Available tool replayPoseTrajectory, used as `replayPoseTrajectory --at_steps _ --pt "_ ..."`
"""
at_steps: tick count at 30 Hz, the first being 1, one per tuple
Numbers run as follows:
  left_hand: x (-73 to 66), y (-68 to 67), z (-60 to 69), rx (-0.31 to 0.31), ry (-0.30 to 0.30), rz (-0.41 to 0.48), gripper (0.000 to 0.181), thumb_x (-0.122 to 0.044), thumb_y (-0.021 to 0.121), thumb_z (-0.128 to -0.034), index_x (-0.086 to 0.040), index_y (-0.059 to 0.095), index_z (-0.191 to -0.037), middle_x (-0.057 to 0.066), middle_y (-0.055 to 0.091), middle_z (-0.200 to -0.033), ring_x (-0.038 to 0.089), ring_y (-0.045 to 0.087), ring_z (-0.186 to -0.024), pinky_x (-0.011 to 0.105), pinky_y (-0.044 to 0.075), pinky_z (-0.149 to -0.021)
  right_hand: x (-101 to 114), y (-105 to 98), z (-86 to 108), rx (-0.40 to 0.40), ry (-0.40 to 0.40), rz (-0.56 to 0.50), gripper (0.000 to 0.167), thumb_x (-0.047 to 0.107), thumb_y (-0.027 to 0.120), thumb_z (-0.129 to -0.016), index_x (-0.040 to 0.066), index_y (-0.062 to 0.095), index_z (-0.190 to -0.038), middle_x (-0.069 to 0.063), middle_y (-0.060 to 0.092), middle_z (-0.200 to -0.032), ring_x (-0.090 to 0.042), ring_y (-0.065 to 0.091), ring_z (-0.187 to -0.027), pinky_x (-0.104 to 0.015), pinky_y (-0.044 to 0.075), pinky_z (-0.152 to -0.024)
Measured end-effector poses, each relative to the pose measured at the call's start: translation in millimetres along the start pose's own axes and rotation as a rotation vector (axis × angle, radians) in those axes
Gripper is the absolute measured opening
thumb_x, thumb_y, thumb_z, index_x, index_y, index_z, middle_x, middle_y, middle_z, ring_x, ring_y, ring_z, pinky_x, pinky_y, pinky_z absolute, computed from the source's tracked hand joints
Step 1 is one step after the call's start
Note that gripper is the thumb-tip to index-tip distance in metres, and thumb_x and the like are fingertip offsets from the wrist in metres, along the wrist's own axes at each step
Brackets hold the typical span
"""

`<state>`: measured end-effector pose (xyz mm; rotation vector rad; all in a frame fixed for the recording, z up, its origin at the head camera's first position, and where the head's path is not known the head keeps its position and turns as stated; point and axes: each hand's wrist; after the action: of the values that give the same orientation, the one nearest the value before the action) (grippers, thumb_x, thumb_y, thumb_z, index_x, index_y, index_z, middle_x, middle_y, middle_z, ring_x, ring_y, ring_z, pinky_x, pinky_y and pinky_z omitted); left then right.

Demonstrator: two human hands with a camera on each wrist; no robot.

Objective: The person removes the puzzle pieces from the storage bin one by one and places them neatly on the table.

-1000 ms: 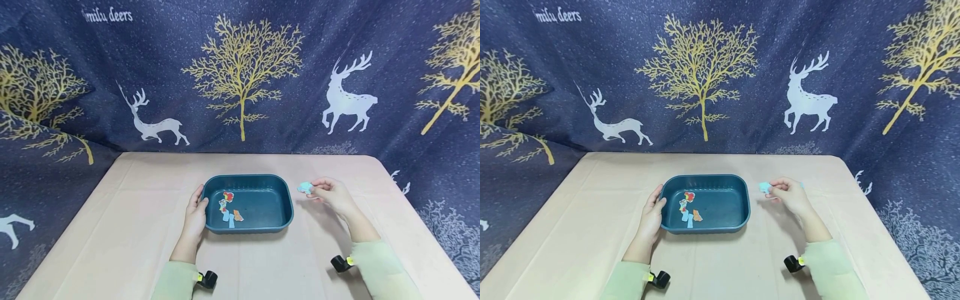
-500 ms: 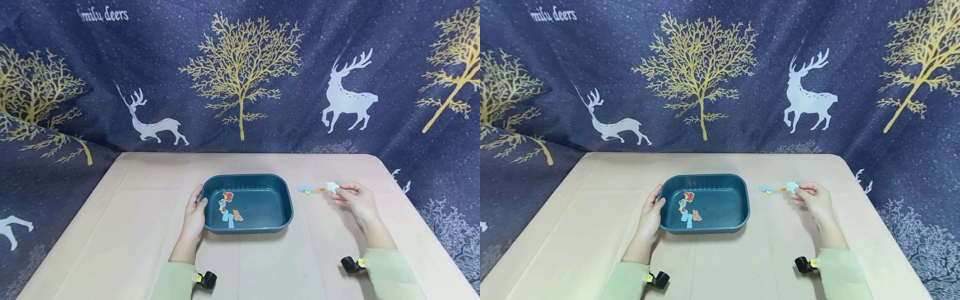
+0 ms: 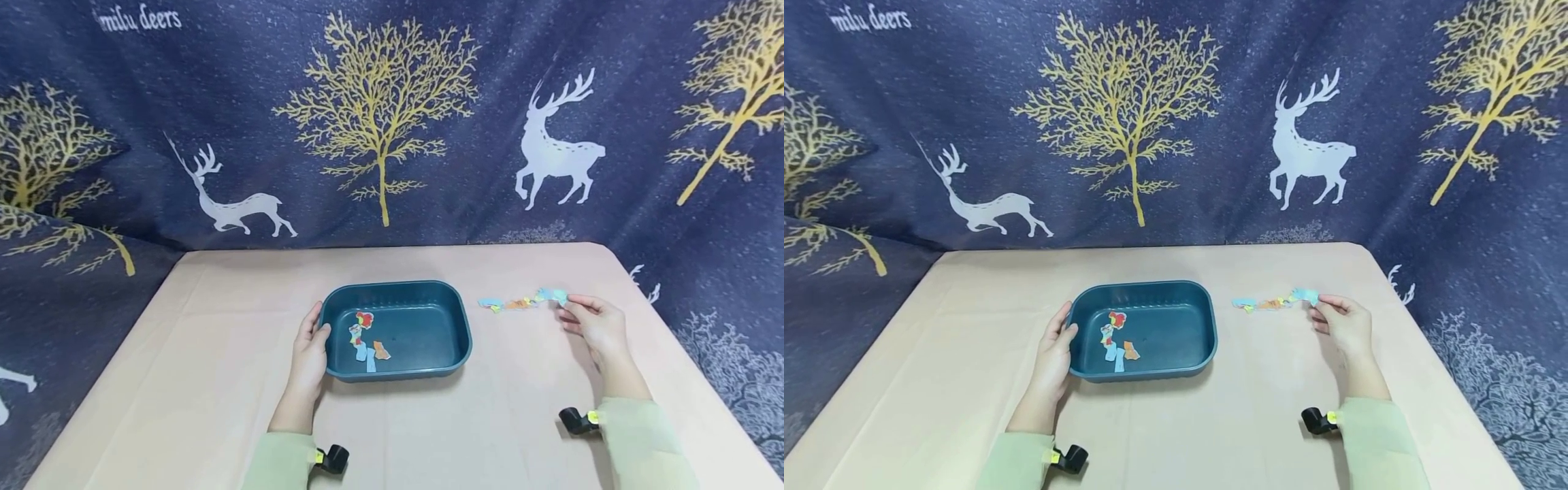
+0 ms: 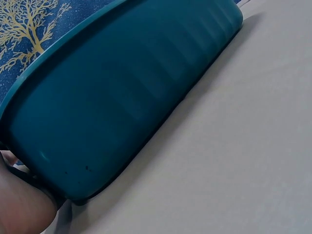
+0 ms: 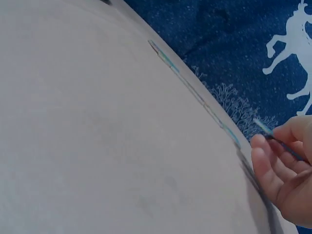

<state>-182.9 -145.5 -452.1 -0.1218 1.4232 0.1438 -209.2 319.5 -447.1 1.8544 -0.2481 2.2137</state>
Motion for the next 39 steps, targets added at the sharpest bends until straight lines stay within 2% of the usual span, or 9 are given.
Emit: replayPoseTrajectory --at_steps 3,6,11,14,20,26,33,36,39 --pt "-0.2 -0.5 0.2 0.001 -0.001 0.003 0.051 -0.012 0.035 -0.1011 -0.016 0.023 -0.151 0.007 0.022 -0.158 0.028 0.021 -0.145 0.044 0.023 -0.117 -0.8 0.1 -0.6 -0.015 0.018 0.074 0.040 0.016 0.055 -0.095 0.000 0.050 -0.131 0.014 0.069 -0.076 -0.002 0.069 -0.071 -0.021 0.058 -0.066" --pt "0.3 -0.8 -0.3 0.000 -0.004 -0.003 0.051 -0.013 0.035 -0.1012 -0.016 0.023 -0.151 0.006 0.021 -0.158 0.027 0.021 -0.145 0.043 0.023 -0.117 -1.5 0.4 -1.2 -0.020 0.019 0.136 0.055 0.019 0.052 -0.096 -0.008 0.034 -0.141 0.018 0.066 -0.078 0.002 0.067 -0.072 -0.018 0.057 -0.067" --pt "1.1 -0.6 -0.8 0.003 0.003 -0.015 0.050 -0.013 0.035 -0.1014 -0.016 0.023 -0.150 0.006 0.022 -0.158 0.027 0.022 -0.145 0.043 0.024 -0.117 -5.0 0.0 -3.0 -0.030 0.026 0.202 0.058 0.024 0.049 -0.098 -0.008 0.031 -0.143 0.023 0.063 -0.078 0.007 0.065 -0.074 -0.015 0.056 -0.069" --pt "1.6 -0.5 -0.5 0.007 0.017 -0.010 0.050 -0.012 0.035 -0.1013 -0.015 0.023 -0.150 0.008 0.022 -0.158 0.029 0.022 -0.145 0.045 0.024 -0.117 -5.8 -0.2 -3.0 -0.032 0.027 0.186 0.060 0.025 0.050 -0.097 -0.008 0.030 -0.143 0.024 0.063 -0.078 0.007 0.065 -0.074 -0.015 0.056 -0.068" --pt "2.5 -1.3 -1.7 0.009 0.001 -0.001 0.050 -0.014 0.035 -0.1014 -0.017 0.024 -0.150 0.004 0.023 -0.157 0.025 0.023 -0.145 0.042 0.025 -0.117 -2.9 -2.1 -0.5 -0.017 0.041 0.108 0.063 0.023 0.053 -0.096 -0.008 0.027 -0.144 0.021 0.065 -0.079 0.003 0.067 -0.074 -0.017 0.057 -0.066" --pt "2.7 -1.9 -2.1 0.010 -0.001 0.009 0.051 -0.013 0.034 -0.1013 -0.017 0.023 -0.150 0.003 0.022 -0.158 0.024 0.021 -0.145 0.041 0.024 -0.118 0.4 -5.1 2.1 -0.029 0.045 0.133 0.060 0.021 0.048 -0.097 -0.008 0.026 -0.145 0.024 0.064 -0.078 0.002 0.068 -0.072 -0.018 0.057 -0.065" --pt "1.7 -1.6 -0.9 0.016 0.014 0.018 0.051 -0.012 0.035 -0.1012 -0.014 0.023 -0.150 0.007 0.021 -0.158 0.027 0.020 -0.145 0.042 0.022 -0.118 5.8 -8.5 6.6 -0.053 0.067 0.185 0.060 0.026 0.045 -0.098 -0.008 0.027 -0.145 0.024 0.062 -0.075 0.001 0.068 -0.070 -0.021 0.058 -0.065" --pt "1.1 -1.9 -0.7 0.014 0.014 0.026 0.051 -0.011 0.035 -0.1012 -0.014 0.023 -0.150 0.007 0.021 -0.158 0.026 0.020 -0.145 0.041 0.022 -0.118 10.0 -9.6 8.2 -0.045 0.071 0.156 0.060 0.025 0.047 -0.098 -0.007 0.027 -0.145 0.024 0.064 -0.076 0.000 0.069 -0.071 -0.022 0.058 -0.065" --pt "1.0 -1.1 -0.9 0.018 0.015 0.031 0.051 -0.011 0.035 -0.1012 -0.013 0.023 -0.150 0.007 0.021 -0.158 0.026 0.020 -0.146 0.041 0.021 -0.118 13.9 -9.9 10.2 -0.009 0.056 0.175 0.063 0.028 0.050 -0.097 -0.006 0.028 -0.145 0.024 0.067 -0.077 -0.001 0.069 -0.072 -0.022 0.058 -0.065"
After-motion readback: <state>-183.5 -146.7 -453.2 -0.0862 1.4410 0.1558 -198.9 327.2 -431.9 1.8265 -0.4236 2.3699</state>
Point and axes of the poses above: each hand's wrist, its own z-axis away from the middle knuckle, its own y-axis out of the palm, x = y × z
